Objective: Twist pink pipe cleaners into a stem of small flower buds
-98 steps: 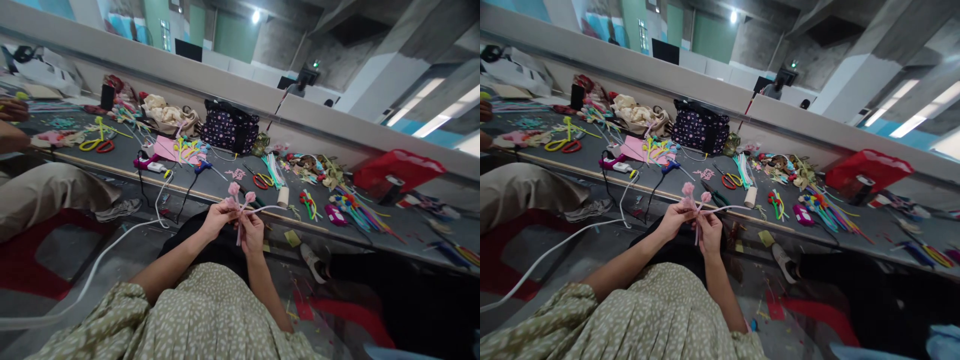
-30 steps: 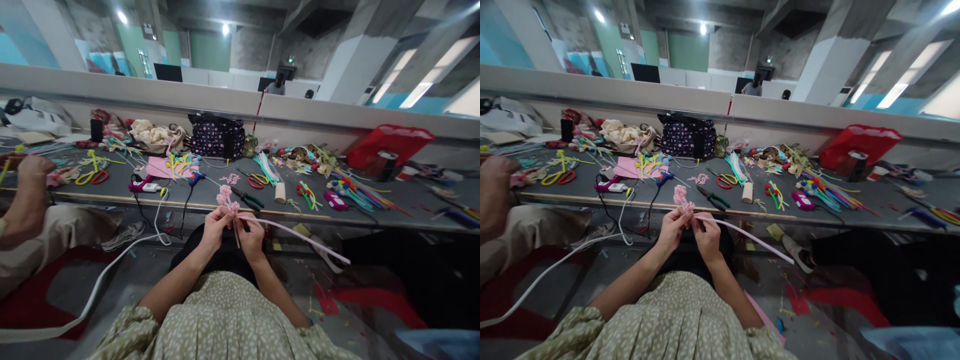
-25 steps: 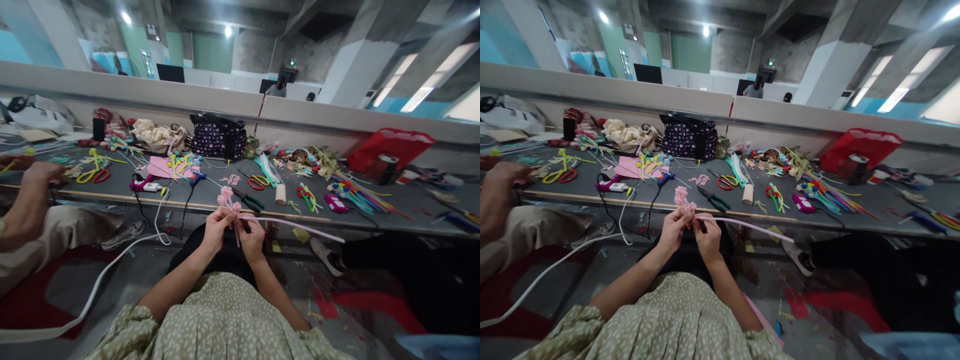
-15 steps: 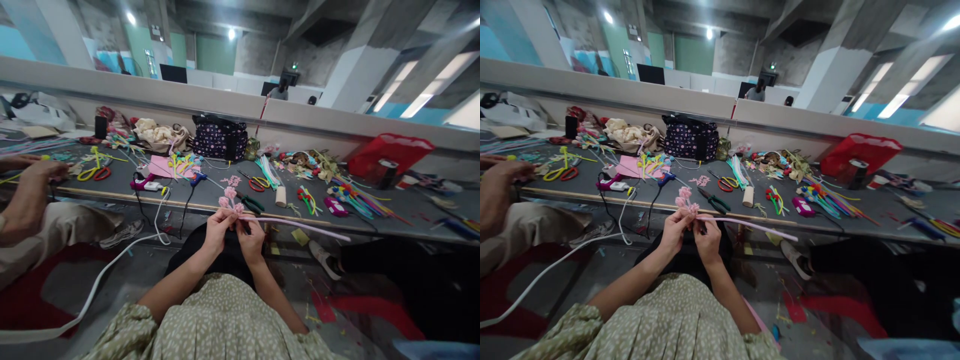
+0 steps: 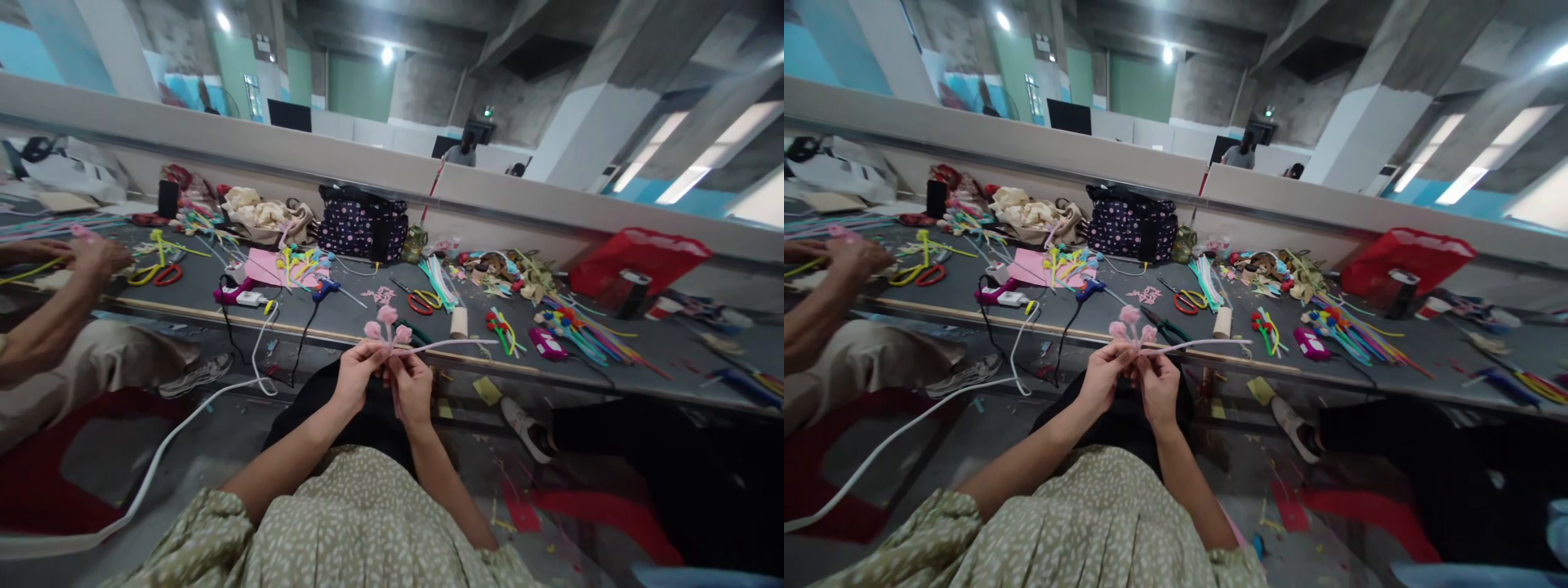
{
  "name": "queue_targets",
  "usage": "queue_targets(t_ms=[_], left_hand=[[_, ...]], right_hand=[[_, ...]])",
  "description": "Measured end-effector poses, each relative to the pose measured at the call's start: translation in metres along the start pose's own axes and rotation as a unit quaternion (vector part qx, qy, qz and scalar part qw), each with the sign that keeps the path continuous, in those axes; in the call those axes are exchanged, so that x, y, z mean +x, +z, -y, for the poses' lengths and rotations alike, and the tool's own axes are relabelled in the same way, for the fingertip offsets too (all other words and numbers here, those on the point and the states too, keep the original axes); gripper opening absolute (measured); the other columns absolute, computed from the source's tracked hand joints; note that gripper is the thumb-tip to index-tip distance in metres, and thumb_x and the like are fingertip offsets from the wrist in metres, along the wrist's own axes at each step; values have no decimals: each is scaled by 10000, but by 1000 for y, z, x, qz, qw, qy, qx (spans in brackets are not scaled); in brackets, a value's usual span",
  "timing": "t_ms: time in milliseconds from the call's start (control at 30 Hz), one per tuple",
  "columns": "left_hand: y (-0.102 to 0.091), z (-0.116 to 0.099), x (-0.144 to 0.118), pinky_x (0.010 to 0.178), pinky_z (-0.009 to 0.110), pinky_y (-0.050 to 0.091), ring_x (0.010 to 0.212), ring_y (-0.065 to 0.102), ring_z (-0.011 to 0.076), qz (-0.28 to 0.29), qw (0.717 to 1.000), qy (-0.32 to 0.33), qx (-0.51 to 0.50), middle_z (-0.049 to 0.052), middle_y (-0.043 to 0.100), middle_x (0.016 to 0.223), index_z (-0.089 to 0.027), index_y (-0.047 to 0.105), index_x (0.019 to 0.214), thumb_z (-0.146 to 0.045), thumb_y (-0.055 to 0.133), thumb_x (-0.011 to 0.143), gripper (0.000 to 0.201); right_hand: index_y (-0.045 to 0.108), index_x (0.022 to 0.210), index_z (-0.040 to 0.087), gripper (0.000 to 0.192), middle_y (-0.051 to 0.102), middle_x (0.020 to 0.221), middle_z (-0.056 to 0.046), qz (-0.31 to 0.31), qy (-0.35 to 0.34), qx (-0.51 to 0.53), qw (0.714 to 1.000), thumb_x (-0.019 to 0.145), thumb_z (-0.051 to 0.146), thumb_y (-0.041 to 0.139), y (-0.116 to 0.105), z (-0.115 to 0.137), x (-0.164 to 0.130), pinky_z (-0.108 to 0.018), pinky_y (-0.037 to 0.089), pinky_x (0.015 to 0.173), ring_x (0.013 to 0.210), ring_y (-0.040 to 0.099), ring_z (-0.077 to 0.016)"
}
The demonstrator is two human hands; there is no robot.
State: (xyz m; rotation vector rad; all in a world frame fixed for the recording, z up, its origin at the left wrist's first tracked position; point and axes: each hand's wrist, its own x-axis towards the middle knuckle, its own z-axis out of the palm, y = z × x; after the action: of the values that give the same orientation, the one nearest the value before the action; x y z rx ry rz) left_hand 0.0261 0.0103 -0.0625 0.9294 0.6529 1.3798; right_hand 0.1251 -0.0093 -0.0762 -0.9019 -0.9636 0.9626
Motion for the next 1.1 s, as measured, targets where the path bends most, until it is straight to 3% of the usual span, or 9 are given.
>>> queue_targets(t_ms=[200,333,433,700,833,1000,1100], left_hand=[[-8,8,2,602,198,442,649,569,91,-3,999,-32,11,34,674,794,-132,715,868,-356,772,694,289],[-6,8,0,559,192,403,562,512,73,38,997,-65,19,-2,623,660,-119,685,762,-421,759,699,317],[-6,5,-1,544,192,383,532,494,70,72,994,-86,16,-11,590,603,-110,656,701,-438,770,681,347],[-20,0,8,666,230,474,599,614,101,128,978,-167,4,22,654,679,-109,646,747,-389,811,650,339],[-21,-3,9,699,246,507,589,624,99,140,970,-198,-22,14,646,659,-104,624,716,-356,839,617,345],[-23,-5,9,658,262,532,568,637,112,172,956,-234,-33,32,663,687,-99,660,824,-358,816,656,346],[-25,-7,8,625,254,534,550,628,107,200,950,-238,-28,36,658,695,-98,664,855,-364,794,686,341]], right_hand=[[692,792,175,173,721,809,-4,-75,29,105,991,654,244,771,1,-4,8,-285,521,738,717,638,-132],[705,760,183,161,734,813,2,-78,41,107,990,628,237,780,-1,-5,9,-309,501,803,756,641,-143],[709,752,184,171,733,814,0,-67,56,115,990,614,241,791,0,-2,9,-302,498,777,744,637,-143],[701,765,191,202,716,795,10,-37,86,127,987,595,225,804,-3,2,7,-242,486,622,678,619,-122],[701,795,186,210,709,803,6,-37,58,104,992,612,218,800,-5,2,6,-248,497,655,713,624,-128],[705,788,188,179,713,837,-2,-19,38,85,995,631,202,790,-9,6,6,-269,510,746,779,637,-138],[699,805,189,190,707,803,2,6,57,83,995,639,216,788,-10,8,6,-256,511,660,682,625,-125]])
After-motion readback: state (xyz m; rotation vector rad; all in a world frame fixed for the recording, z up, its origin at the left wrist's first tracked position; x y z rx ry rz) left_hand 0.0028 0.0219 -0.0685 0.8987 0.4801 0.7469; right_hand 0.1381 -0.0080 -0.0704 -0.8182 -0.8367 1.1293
